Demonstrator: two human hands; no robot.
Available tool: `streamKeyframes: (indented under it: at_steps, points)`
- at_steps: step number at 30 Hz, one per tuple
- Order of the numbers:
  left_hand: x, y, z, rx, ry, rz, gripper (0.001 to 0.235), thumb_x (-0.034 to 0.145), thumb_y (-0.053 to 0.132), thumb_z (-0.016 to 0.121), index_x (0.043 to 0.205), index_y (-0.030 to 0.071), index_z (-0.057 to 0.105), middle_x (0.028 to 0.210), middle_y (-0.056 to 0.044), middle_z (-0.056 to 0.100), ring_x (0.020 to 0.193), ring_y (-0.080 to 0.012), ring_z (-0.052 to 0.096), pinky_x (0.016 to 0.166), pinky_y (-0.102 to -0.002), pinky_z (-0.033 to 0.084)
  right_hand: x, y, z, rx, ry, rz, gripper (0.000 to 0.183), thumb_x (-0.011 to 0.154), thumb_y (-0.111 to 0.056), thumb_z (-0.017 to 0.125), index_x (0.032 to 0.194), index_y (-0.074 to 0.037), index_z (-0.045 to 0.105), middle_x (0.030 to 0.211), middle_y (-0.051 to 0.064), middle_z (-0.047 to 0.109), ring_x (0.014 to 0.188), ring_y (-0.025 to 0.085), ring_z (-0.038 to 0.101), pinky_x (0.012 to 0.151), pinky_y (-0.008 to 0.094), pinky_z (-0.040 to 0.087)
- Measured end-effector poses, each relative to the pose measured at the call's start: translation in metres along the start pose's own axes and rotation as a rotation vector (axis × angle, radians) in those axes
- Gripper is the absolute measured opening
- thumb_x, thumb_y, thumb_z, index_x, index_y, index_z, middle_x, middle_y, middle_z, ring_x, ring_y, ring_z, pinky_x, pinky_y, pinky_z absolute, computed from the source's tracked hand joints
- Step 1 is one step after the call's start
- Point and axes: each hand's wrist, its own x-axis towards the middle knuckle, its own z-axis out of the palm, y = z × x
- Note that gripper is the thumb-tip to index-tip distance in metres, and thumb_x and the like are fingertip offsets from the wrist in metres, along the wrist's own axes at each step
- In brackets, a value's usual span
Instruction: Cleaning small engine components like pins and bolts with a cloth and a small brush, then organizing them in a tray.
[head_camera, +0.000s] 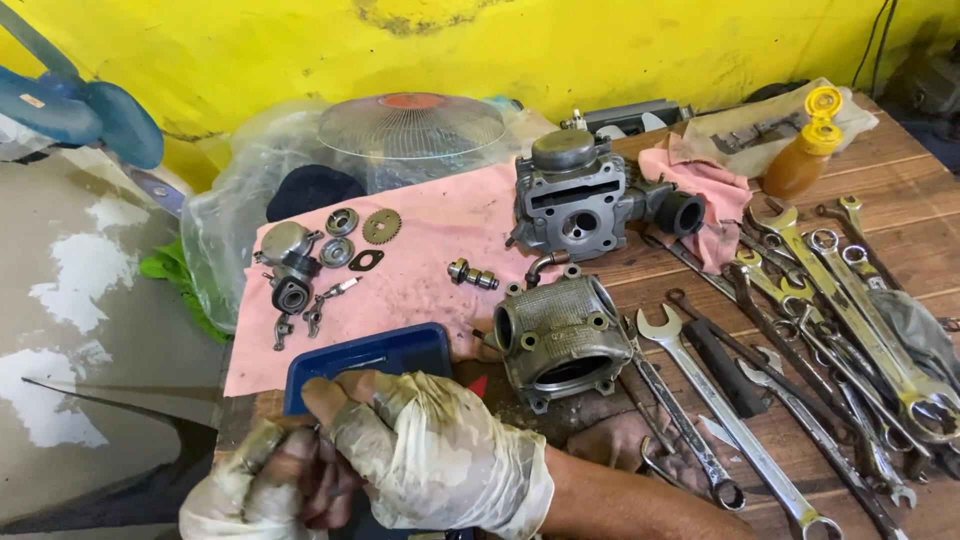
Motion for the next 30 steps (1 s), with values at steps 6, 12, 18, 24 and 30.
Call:
streamKeyframes:
  at_steps: [6,12,18,24,30]
  points:
    - [0.11,-0.129,-0.092,-0.402,-1.083,-0.41,0.051,0.103,0.026,0.055,0.095,-0.024,0.064,0.057,-0.026,0.062,0.045,-0.0384,0.06,0.043,-0.05,0.05,-0.016,0.013,-0.006,-0.285,-0.006,0.031,0.054,0.093,-0.041,0.06,0.133,-0.005,0.062,0.12,0.02,0.068,0.106,0.04,0.071,0.075,0.053,0.055]
    - [0.041,-0.047,-0.032,-0.488,-0.447,-0.289,0.035,0.103,0.021,0.058,0.074,0.001,0.053,0.05,0.0,0.018,0.035,-0.0148,0.018,0.031,-0.036,0.016,0.004,0.01,-0.021,-0.247,-0.108,0.019,0.057,0.097,-0.011,0.058,0.152,-0.006,0.045,0.125,0.018,0.067,0.09,0.035,0.071,0.067,0.046,0.054]
    - [0.028,-0.015,0.001,-0.311,-0.439,-0.02,0.045,0.096,0.021,0.066,0.059,-0.001,0.052,0.04,-0.006,0.026,0.027,-0.0188,0.023,0.025,-0.035,0.02,0.012,0.02,-0.031,0.082,-0.032,0.098,0.058,0.093,0.01,0.072,0.143,-0.011,0.054,0.131,0.015,0.062,0.108,0.028,0.073,0.09,0.032,0.061]
    - [0.009,0.013,-0.002,0.527,-0.24,0.07,0.022,0.091,0.031,0.07,0.102,0.016,0.08,0.062,-0.002,0.065,0.054,-0.0141,0.056,0.053,-0.03,0.045,0.035,-0.003,-0.025,1.047,0.172,1.166,0.023,0.097,-0.023,0.066,0.103,-0.001,0.071,0.074,0.009,0.068,0.057,0.017,0.059,0.048,0.029,0.042]
    - [0.024,-0.011,-0.003,0.196,-0.401,0.148,0.051,0.092,-0.008,0.059,0.141,0.005,0.067,0.09,-0.005,0.072,0.067,-0.0103,0.066,0.06,-0.018,0.052,0.009,0.013,-0.029,-0.122,0.045,0.136,0.044,0.086,0.003,0.065,0.129,-0.004,0.06,0.117,0.014,0.066,0.099,0.031,0.073,0.08,0.038,0.06]
